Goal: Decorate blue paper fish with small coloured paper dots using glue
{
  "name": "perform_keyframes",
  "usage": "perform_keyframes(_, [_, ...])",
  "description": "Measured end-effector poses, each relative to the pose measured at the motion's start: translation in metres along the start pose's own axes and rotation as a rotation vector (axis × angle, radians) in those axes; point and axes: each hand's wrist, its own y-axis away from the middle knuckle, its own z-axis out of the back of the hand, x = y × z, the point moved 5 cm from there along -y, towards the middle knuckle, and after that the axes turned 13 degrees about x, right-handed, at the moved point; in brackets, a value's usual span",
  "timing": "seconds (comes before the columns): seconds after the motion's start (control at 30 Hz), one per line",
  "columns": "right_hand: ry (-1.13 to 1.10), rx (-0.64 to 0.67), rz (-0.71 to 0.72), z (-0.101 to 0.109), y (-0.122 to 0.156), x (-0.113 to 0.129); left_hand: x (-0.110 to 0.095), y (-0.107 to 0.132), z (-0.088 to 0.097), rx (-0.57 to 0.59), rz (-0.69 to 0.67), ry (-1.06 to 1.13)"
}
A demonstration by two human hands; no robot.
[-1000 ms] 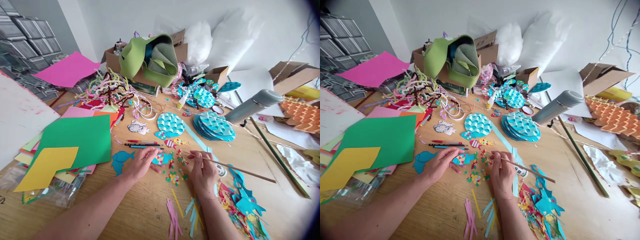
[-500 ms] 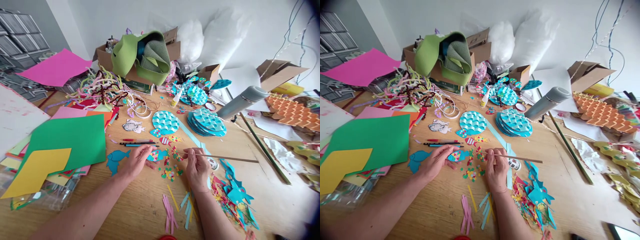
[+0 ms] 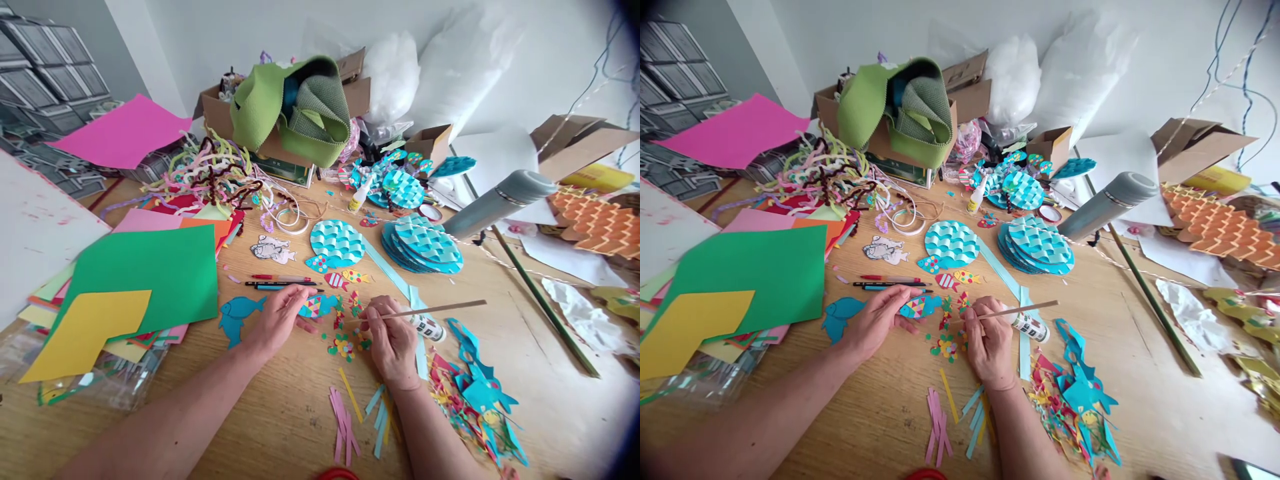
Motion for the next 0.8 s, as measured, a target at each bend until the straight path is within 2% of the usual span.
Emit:
perform_keyframes(0.4, [0.048, 0.041, 0.077, -0.0019, -0.0005, 0.0061, -0.002, 0.0005, -0.0002, 0.023, -0.011, -0.096])
perform_keyframes(0.8, [0.065, 0.035, 0.074, -0.003, -0.0006, 0.0051, -0.0031, 0.0007, -0.0012, 0.027, -0.02, -0.095])
